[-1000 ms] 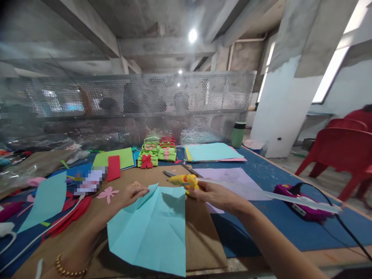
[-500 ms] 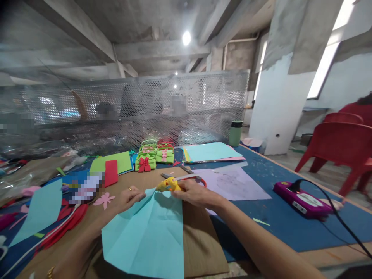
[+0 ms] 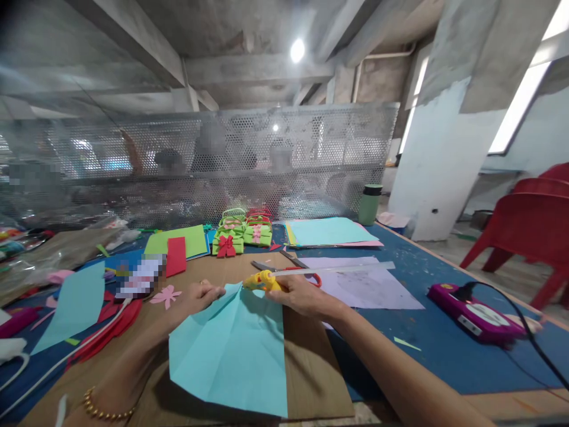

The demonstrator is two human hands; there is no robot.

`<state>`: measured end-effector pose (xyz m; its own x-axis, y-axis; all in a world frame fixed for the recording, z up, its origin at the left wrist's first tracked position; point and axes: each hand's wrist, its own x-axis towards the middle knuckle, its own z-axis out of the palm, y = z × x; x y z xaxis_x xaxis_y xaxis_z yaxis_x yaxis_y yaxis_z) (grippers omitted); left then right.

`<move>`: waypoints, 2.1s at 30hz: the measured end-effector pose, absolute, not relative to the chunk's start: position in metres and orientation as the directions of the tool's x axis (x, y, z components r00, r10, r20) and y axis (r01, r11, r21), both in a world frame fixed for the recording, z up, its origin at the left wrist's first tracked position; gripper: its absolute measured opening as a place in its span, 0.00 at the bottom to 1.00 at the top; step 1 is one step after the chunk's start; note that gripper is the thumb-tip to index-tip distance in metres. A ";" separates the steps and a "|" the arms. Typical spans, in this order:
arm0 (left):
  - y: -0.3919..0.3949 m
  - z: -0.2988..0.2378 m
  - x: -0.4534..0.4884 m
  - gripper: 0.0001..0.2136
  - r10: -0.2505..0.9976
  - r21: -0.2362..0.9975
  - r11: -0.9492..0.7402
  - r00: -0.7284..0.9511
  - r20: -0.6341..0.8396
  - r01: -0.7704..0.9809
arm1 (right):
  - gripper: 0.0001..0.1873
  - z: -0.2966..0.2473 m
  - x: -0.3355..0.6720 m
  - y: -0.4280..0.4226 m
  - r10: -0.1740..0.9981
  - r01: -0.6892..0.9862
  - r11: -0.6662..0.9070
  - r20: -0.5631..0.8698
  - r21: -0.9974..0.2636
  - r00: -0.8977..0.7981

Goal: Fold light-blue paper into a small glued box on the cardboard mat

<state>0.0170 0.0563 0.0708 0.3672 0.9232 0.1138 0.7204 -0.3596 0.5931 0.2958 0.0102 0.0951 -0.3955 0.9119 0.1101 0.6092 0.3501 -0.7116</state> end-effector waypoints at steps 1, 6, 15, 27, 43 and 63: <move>0.056 0.072 0.017 0.22 0.926 0.596 -0.353 0.362 0.110 0.722 | 0.19 0.095 0.296 0.011 0.914 0.609 0.340 0.098 -0.716 -0.394; 0.054 0.077 0.015 0.22 0.930 0.616 -0.327 0.358 0.077 0.717 | 0.20 0.097 0.293 0.010 0.925 0.634 0.304 0.063 -0.711 -0.374; 0.049 0.084 0.015 0.23 0.942 0.666 -0.271 0.334 0.035 0.695 | 0.20 0.096 0.291 0.012 0.928 0.663 0.312 0.067 -0.680 -0.368; 0.048 0.088 0.014 0.25 0.923 0.698 -0.311 0.381 0.060 0.644 | 0.22 0.091 0.293 0.016 0.915 0.653 0.344 0.086 -0.675 -0.393; 0.049 0.085 0.014 0.25 0.926 0.709 -0.293 0.374 0.045 0.642 | 0.23 0.089 0.292 0.017 0.911 0.614 0.340 0.087 -0.712 -0.403; 0.047 0.087 0.016 0.25 0.941 0.732 -0.227 0.340 -0.007 0.642 | 0.20 0.094 0.295 0.016 0.927 0.613 0.321 0.107 -0.722 -0.360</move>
<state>0.0158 0.0467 0.0867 0.3397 0.9405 -0.0070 0.6425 -0.2266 0.7320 0.2946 0.0157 0.0944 -0.3595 0.9270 0.1069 0.6132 0.3211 -0.7217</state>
